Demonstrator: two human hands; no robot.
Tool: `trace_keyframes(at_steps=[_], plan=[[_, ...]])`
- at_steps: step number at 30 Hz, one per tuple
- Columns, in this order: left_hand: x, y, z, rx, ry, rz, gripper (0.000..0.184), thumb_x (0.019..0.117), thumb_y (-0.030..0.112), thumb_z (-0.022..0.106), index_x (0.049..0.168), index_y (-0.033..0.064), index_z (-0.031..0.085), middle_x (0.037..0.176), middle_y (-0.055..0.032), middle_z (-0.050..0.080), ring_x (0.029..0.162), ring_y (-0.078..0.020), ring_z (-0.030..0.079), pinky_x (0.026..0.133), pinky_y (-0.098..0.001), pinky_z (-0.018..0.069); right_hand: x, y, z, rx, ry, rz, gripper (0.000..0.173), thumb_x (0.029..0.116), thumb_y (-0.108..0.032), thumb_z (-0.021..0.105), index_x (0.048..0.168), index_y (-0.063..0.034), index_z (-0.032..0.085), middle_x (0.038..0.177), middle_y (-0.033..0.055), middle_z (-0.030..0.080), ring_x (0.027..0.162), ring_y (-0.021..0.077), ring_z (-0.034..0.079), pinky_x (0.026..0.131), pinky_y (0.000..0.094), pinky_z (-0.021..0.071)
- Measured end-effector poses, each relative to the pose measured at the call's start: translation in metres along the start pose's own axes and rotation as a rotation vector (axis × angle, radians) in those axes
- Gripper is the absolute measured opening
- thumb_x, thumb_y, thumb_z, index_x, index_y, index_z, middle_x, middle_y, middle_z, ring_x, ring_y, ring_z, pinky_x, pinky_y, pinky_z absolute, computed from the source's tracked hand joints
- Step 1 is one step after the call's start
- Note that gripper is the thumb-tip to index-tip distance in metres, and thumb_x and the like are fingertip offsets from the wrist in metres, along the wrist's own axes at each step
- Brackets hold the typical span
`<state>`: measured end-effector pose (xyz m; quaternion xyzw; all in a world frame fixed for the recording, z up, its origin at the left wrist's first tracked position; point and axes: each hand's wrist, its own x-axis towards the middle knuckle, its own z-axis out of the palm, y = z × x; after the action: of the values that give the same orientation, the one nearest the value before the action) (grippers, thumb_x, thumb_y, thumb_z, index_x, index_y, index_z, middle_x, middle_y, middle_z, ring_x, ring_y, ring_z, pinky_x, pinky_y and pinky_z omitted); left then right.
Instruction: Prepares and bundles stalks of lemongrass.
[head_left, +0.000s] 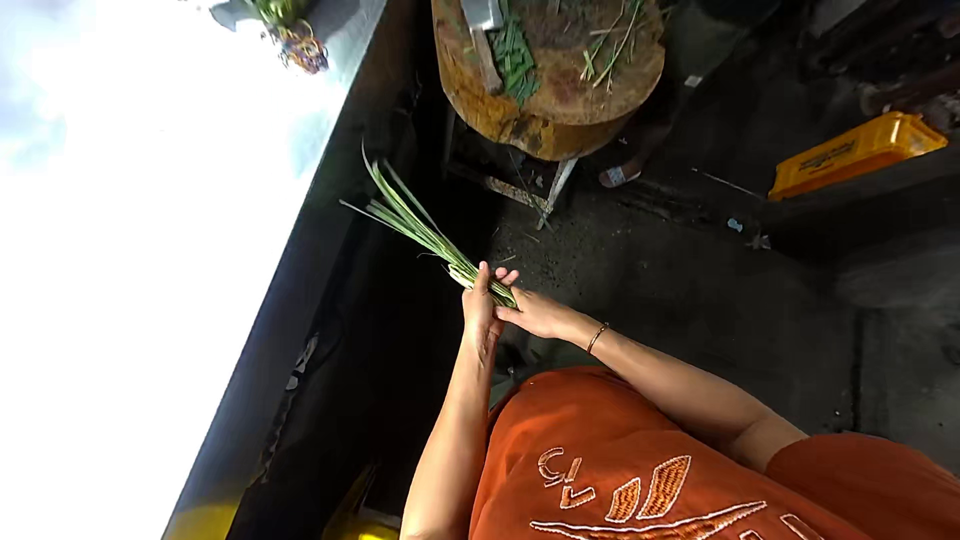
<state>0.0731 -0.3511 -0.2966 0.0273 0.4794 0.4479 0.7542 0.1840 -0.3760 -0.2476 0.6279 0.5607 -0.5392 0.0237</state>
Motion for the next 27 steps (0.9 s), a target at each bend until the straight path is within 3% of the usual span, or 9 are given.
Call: trace_keyframes(at_steps=[3,7,11,13,16,18,21,24,27], plan=[[-0.006,0.001,0.014,0.074,-0.016,-0.007,0.025,0.1095,0.032,0.048,0.109,0.0083,0.056,0.079,-0.0042,0.069,0.066,-0.0143,0.070,0.063,-0.0299,0.0610,-0.011,-0.004,-0.004,-0.139,-0.001,-0.013,0.052,0.1117,-0.037,0.039,0.136,0.0080,0.049,0.120,0.0273,0.064,0.115,0.0382,0.063,0.100,0.0538,0.0482],[-0.004,0.001,0.018,0.332,-0.017,-0.020,0.024,0.1099,0.026,0.049,0.101,0.0040,0.052,0.062,-0.0009,0.054,0.051,-0.0134,0.059,0.057,-0.0302,0.0590,-0.015,0.004,0.012,-0.158,0.036,-0.021,0.045,0.1122,-0.028,0.032,0.123,0.0085,0.057,0.110,0.0268,0.066,0.106,0.0394,0.066,0.095,0.0541,0.0498],[-0.002,0.025,-0.005,0.986,-0.149,-0.002,0.025,0.1070,0.022,0.055,0.109,-0.0034,0.057,0.067,-0.0022,0.056,0.054,-0.0119,0.058,0.057,-0.0292,0.0549,-0.014,-0.005,-0.011,-0.368,-0.252,-0.054,0.061,0.1099,-0.047,0.040,0.107,0.0081,0.065,0.103,0.0272,0.067,0.101,0.0420,0.067,0.092,0.0615,0.0481],[-0.011,0.055,-0.010,1.477,-0.213,0.059,0.034,0.1049,0.030,0.058,0.120,-0.0003,0.060,0.083,-0.0095,0.063,0.068,-0.0195,0.064,0.069,-0.0390,0.0575,-0.031,-0.023,-0.036,-0.394,-0.199,-0.128,0.053,0.1062,-0.044,0.052,0.107,0.0060,0.068,0.100,0.0263,0.068,0.098,0.0425,0.067,0.089,0.0633,0.0493],[-0.054,0.101,0.013,2.080,-0.152,0.122,0.045,0.1024,0.039,0.060,0.130,0.0038,0.063,0.117,-0.0233,0.069,0.112,-0.0419,0.067,0.095,-0.0653,0.0500,-0.048,-0.038,-0.065,-0.351,0.212,-0.470,0.033,0.1004,-0.031,0.066,0.106,0.0012,0.070,0.096,0.0191,0.070,0.095,0.0351,0.069,0.087,0.0563,0.0532],[-0.081,0.118,0.028,2.333,-0.088,0.287,0.036,0.1025,0.035,0.060,0.122,0.0045,0.067,0.111,-0.0237,0.071,0.108,-0.0457,0.067,0.087,-0.0670,0.0517,-0.036,-0.044,-0.075,-0.488,0.418,-0.724,0.049,0.0868,-0.040,0.081,0.120,-0.0064,0.069,0.117,0.0131,0.069,0.115,0.0301,0.065,0.101,0.0498,0.0515],[-0.106,0.131,0.048,2.575,-0.054,0.579,0.017,0.1027,0.016,0.056,0.109,0.0047,0.068,0.095,-0.0183,0.072,0.090,-0.0398,0.071,0.072,-0.0568,0.0545,-0.022,-0.068,-0.075,-0.620,0.360,-0.807,0.097,0.0732,-0.054,0.087,0.150,-0.0083,0.050,0.145,0.0156,0.058,0.139,0.0323,0.051,0.124,0.0522,0.0287],[-0.122,0.141,0.058,2.680,-0.044,0.869,0.015,0.0994,0.001,0.054,0.101,0.0020,0.069,0.081,-0.0148,0.069,0.077,-0.0334,0.070,0.064,-0.0486,0.0523,-0.020,-0.089,-0.071,-0.512,0.219,-0.624,0.085,0.0808,-0.047,0.086,0.149,-0.0110,0.050,0.123,0.0144,0.070,0.117,0.0318,0.065,0.105,0.0541,0.0477],[-0.124,0.147,0.058,2.703,-0.006,1.007,0.013,0.0974,-0.002,0.055,0.095,0.0023,0.068,0.076,-0.0134,0.067,0.073,-0.0316,0.070,0.062,-0.0460,0.0507,-0.016,-0.097,-0.074,-0.376,0.125,-0.543,0.044,0.0941,-0.037,0.076,0.120,-0.0032,0.065,0.093,0.0156,0.071,0.088,0.0313,0.070,0.082,0.0545,0.0560]])
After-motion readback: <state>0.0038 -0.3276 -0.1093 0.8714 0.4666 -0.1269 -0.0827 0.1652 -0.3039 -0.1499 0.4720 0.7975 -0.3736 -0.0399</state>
